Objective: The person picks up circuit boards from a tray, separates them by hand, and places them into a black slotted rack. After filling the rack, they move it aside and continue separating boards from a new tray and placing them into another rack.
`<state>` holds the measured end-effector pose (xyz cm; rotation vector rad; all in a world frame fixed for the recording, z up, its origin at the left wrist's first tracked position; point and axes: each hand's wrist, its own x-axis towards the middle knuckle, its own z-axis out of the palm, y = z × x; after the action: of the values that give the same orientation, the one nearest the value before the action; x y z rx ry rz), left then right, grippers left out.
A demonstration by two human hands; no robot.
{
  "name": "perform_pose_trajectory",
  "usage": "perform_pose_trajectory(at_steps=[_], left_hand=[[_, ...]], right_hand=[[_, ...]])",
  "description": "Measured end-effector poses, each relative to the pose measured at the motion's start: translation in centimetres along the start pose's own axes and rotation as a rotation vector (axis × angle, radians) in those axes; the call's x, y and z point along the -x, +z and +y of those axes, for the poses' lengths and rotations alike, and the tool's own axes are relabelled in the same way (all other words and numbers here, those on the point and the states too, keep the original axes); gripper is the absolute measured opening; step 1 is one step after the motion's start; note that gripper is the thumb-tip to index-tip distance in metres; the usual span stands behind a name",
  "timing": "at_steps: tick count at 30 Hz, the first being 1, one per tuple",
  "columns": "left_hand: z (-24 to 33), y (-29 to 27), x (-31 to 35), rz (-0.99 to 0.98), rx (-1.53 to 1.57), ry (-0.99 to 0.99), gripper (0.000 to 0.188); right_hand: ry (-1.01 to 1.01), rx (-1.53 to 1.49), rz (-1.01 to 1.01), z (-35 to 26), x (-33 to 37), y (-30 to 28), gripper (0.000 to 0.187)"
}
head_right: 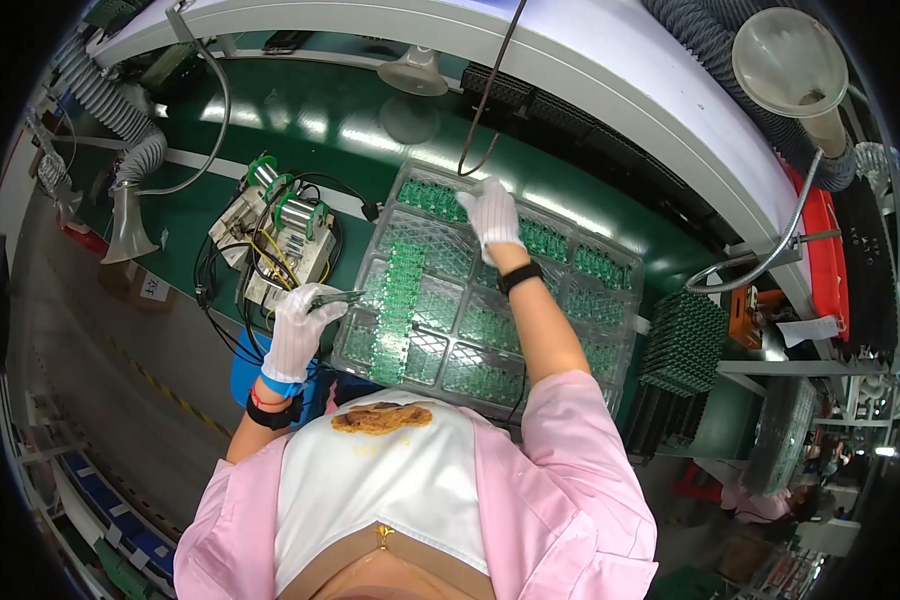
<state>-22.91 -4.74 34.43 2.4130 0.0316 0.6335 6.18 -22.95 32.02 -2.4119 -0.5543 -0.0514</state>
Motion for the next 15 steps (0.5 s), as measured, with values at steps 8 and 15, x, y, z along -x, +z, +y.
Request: perform_pose_trajectory(at_steps=[8, 15], left_hand=[[2.8, 0.8, -1.7, -0.107, -0.158, 0.140, 0.012], [3.7, 0.6, -1.9, -0.175, 0.086, 0.318, 0.016]], right_hand=[[-0.915, 0.093, -0.314, -11.1, 12.0, -4.6, 0.019], [-1.051, -0.537, -0.302, -7.1, 11.5, -2.3, 0.015]])
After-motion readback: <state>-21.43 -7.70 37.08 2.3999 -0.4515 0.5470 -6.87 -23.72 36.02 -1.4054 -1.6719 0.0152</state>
